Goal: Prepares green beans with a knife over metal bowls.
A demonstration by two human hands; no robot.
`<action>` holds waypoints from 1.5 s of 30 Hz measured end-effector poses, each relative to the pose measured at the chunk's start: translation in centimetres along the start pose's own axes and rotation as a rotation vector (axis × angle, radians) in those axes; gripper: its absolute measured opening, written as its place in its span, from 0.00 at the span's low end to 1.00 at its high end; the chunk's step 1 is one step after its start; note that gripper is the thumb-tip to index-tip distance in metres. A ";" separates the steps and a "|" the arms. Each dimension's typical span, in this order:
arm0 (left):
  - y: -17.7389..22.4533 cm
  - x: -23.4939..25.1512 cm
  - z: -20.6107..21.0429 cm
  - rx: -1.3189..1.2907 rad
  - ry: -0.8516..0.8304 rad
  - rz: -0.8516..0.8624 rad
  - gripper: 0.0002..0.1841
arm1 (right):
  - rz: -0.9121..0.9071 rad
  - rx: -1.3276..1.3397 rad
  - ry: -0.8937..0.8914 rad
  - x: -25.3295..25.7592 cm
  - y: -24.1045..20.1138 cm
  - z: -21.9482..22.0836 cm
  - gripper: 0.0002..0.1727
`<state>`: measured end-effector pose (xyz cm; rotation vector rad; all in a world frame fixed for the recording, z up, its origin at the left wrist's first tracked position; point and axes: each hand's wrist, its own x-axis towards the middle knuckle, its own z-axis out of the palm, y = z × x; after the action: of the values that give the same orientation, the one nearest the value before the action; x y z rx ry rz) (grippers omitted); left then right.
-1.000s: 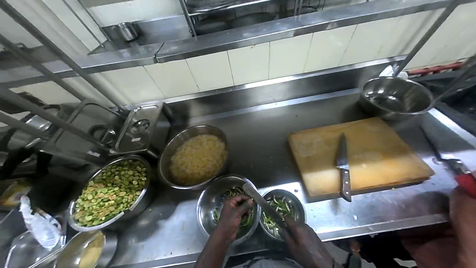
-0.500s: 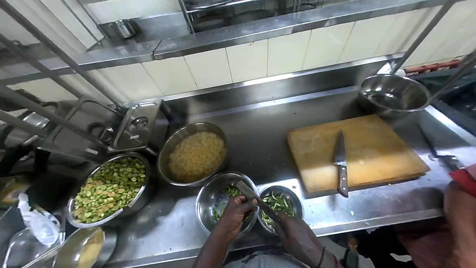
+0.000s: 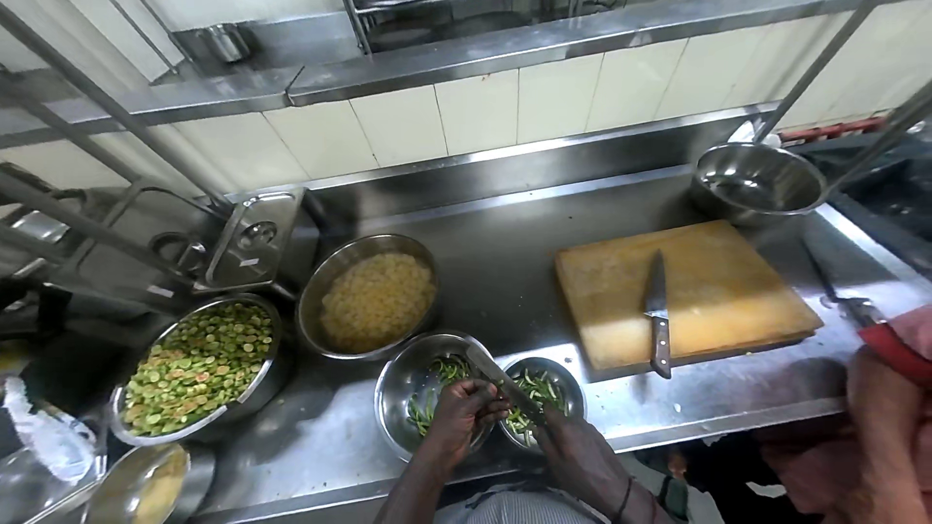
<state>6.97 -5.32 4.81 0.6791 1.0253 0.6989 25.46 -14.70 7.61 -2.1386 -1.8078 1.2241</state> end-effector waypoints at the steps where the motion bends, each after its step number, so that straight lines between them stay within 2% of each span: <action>1: 0.1 0.0 0.0 0.036 -0.011 -0.006 0.05 | 0.004 -0.019 -0.009 -0.1 -0.1 -0.1 0.22; 4: 0.3 -0.1 0.2 0.053 -0.018 -0.043 0.04 | -0.012 -0.032 -0.019 -0.1 -0.3 0.0 0.21; 10: -0.4 -0.3 0.4 -0.125 -0.098 -0.157 0.06 | -0.066 0.035 -0.050 0.7 0.0 0.5 0.21; 14: -0.9 -0.1 0.2 -0.197 -0.138 -0.118 0.07 | -0.061 0.046 -0.008 0.7 0.0 0.8 0.21; 17: -0.9 -0.1 0.4 -0.275 -0.049 -0.088 0.06 | -0.044 0.101 0.078 0.4 0.0 0.9 0.22; 20: -0.8 -0.2 0.9 -0.248 0.014 -0.066 0.04 | -0.040 0.102 0.093 0.4 0.1 0.9 0.22; 27: -0.9 -0.2 0.9 -0.077 -0.032 -0.063 0.04 | -0.028 0.038 -0.005 0.3 -0.5 0.0 0.21; 33: -1.7 0.2 0.4 -0.113 -0.076 -0.095 0.04 | -0.032 0.056 -0.021 0.7 -0.4 0.4 0.21; 37: -1.4 -0.4 0.8 -0.182 -0.088 -0.085 0.10 | -0.024 0.085 0.068 0.6 -0.5 0.8 0.21; 41: -1.7 -0.3 0.8 -0.187 -0.004 -0.046 0.05 | -0.006 0.112 0.098 0.4 -0.4 0.6 0.22; 45: -1.7 -0.3 1.0 -0.121 0.001 -0.004 0.04 | -0.018 0.095 0.060 0.6 -0.6 0.4 0.21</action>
<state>8.08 -6.75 4.00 0.5713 0.9766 0.7523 24.72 -14.21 7.38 -2.0807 -1.7056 1.2024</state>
